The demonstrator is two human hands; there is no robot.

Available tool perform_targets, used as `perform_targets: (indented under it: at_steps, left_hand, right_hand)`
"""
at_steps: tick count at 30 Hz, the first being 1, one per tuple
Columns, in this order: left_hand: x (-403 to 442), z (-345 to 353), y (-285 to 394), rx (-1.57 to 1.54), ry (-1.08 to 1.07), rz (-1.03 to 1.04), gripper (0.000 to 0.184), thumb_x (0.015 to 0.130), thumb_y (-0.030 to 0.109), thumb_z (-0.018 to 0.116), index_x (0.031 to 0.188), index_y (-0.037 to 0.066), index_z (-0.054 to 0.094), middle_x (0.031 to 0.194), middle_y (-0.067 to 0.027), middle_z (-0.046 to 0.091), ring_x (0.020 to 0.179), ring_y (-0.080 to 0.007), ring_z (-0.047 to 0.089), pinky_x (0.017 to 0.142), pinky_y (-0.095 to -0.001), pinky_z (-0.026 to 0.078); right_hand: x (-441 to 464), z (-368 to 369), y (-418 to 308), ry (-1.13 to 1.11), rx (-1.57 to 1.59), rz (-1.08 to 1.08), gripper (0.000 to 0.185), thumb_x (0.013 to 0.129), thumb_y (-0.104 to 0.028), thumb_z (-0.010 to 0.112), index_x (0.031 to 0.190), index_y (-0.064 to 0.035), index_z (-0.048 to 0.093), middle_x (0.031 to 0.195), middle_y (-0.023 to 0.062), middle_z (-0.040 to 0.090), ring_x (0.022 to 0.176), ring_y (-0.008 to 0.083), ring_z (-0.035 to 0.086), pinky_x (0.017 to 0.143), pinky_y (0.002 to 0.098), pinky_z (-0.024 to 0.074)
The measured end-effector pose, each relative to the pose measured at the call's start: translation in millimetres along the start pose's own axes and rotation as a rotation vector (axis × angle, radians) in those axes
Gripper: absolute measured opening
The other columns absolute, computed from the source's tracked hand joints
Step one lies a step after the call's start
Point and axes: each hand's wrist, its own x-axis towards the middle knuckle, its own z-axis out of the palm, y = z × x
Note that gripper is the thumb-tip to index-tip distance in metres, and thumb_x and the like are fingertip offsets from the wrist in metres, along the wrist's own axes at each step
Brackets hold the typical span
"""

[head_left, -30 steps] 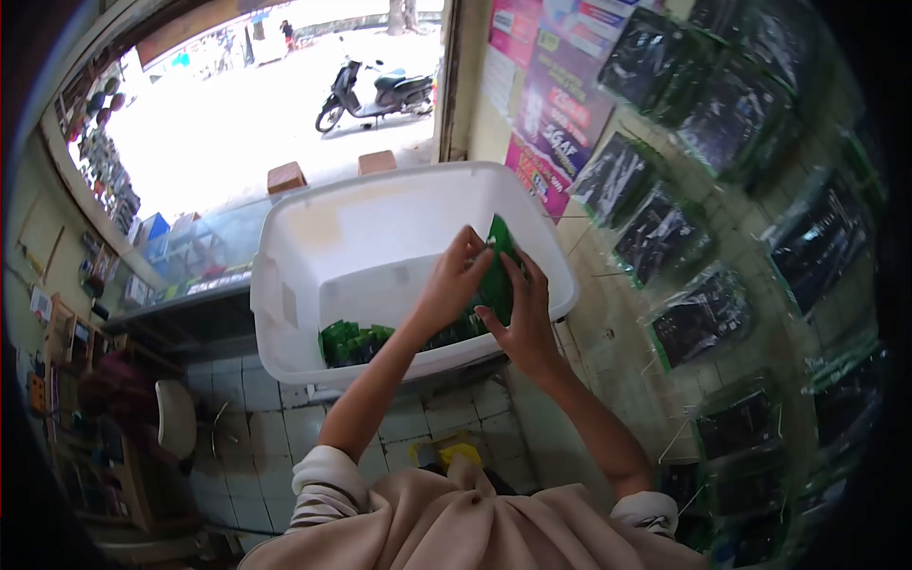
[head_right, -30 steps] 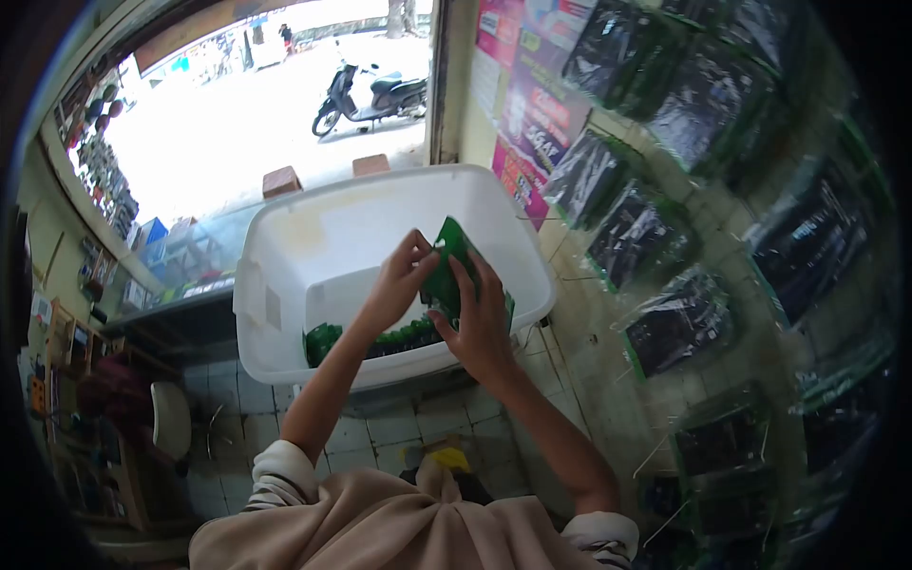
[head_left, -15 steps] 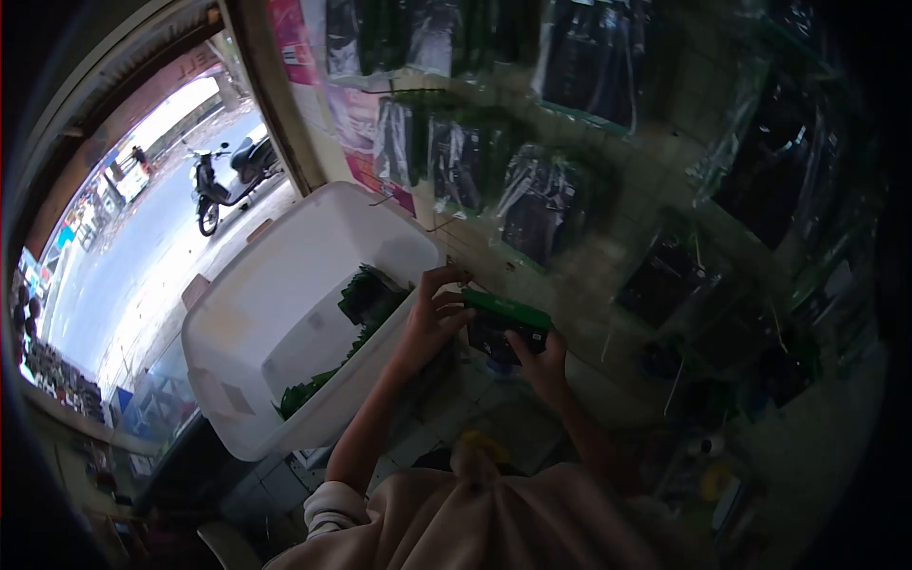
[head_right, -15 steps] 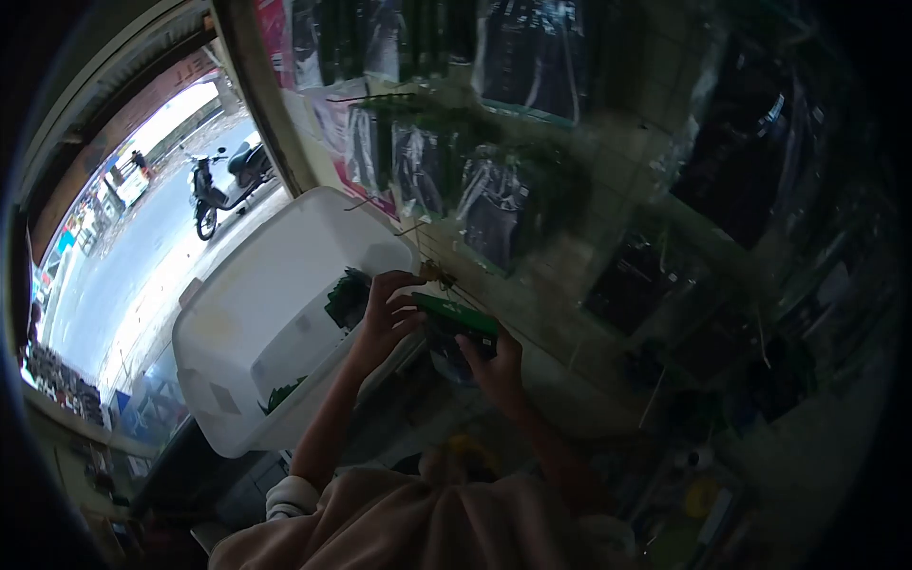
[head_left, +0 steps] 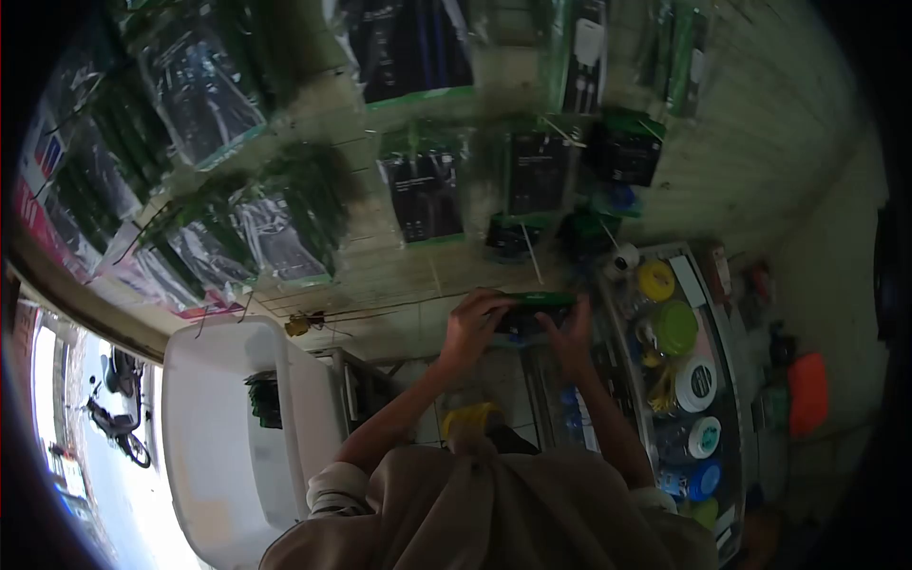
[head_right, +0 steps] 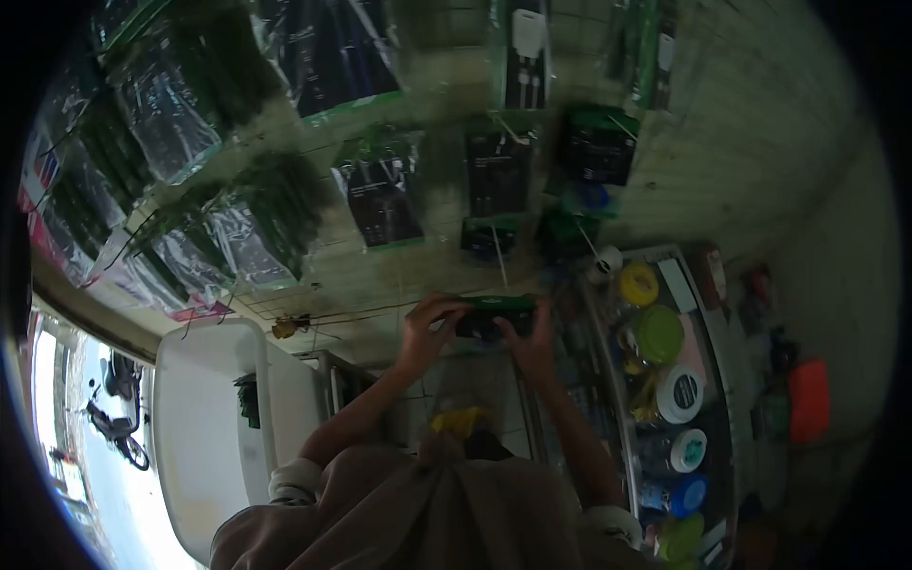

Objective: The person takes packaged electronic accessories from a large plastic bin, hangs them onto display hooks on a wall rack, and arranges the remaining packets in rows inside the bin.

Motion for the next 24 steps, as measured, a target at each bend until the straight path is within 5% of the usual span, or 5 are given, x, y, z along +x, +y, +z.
perform_targets:
  at_steps: [4, 18, 24]
  left_hand:
    - [4, 38, -26, -0.029, 0.016, -0.033, 0.017, 0.079, -0.001, 0.056, 0.095, 0.005, 0.062, 0.096, -0.009, 0.058, 0.085, -0.0225, 0.06, 0.072, -0.031, 0.051]
    - [8, 62, -75, 0.115, 0.142, -0.162, 0.02, 0.082, 0.0, 0.053, 0.1, 0.005, 0.061, 0.106, -0.0116, 0.055, 0.091, -0.0219, 0.058, 0.076, -0.0295, 0.05]
    - [25, 66, -95, 0.294, -0.016, -0.029, 0.047, 0.082, 0.002, 0.054, 0.126, 0.015, 0.042, 0.126, -0.0151, 0.032, 0.111, -0.0322, 0.044, 0.089, -0.0384, 0.044]
  right_hand:
    - [6, -22, 5, 0.013, 0.048, 0.152, 0.044, 0.075, -0.019, 0.07, 0.104, -0.0004, 0.043, 0.089, 0.0121, 0.055, 0.083, 0.0176, 0.055, 0.072, 0.0284, 0.0445]
    - [30, 0, 58, -0.105, -0.102, 0.149, 0.04, 0.08, -0.019, 0.065, 0.104, -0.0024, 0.038, 0.085, 0.0077, 0.049, 0.077, 0.0147, 0.048, 0.067, 0.0264, 0.0405]
    - [58, 15, 86, -0.067, -0.118, 0.077, 0.036, 0.082, -0.017, 0.062, 0.105, 0.0002, 0.04, 0.089, 0.0135, 0.051, 0.079, 0.0222, 0.052, 0.068, 0.0311, 0.0413]
